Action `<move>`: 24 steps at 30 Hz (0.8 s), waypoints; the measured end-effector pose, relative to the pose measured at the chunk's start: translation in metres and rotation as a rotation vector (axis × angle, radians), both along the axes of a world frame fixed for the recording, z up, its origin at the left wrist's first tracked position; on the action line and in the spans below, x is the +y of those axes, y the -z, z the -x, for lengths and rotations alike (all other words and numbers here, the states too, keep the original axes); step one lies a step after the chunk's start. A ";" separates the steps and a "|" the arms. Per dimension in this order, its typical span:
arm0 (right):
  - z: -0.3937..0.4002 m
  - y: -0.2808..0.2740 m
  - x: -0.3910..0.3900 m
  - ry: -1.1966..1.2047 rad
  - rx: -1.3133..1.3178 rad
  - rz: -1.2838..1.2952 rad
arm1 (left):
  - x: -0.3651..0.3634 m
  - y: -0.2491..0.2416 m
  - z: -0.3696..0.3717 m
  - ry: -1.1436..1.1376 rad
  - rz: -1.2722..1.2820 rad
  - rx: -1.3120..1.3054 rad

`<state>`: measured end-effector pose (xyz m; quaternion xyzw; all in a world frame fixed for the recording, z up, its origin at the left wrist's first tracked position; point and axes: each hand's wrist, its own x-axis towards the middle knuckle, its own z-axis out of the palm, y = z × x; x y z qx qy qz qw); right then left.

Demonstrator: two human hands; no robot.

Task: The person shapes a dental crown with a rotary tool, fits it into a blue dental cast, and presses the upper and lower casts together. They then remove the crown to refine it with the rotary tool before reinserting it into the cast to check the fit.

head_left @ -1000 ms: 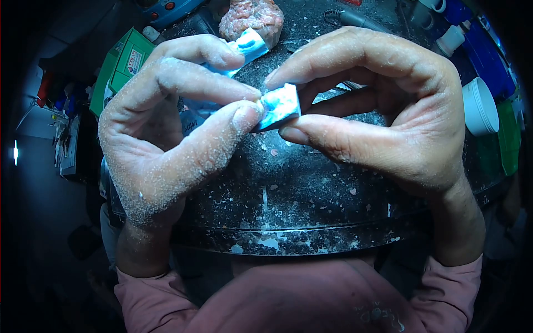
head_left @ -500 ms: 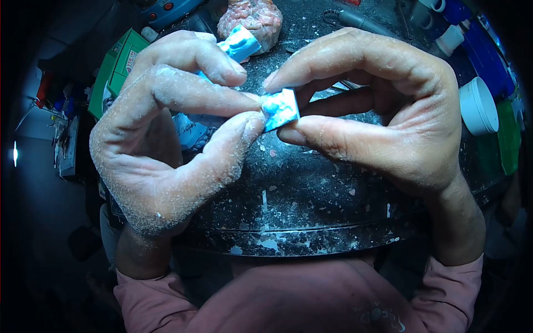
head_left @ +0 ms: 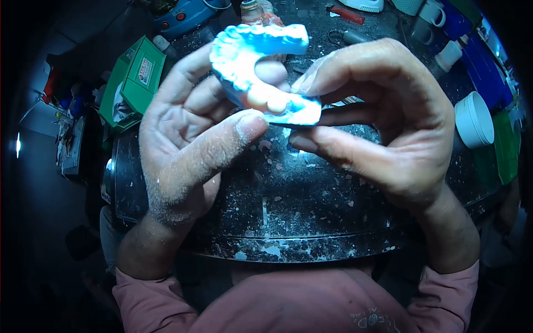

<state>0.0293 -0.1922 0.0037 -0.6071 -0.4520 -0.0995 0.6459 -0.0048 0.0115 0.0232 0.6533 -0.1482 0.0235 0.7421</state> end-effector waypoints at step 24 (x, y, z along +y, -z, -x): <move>0.000 0.007 0.009 0.385 -0.631 0.083 | -0.001 0.009 0.005 0.128 0.156 0.089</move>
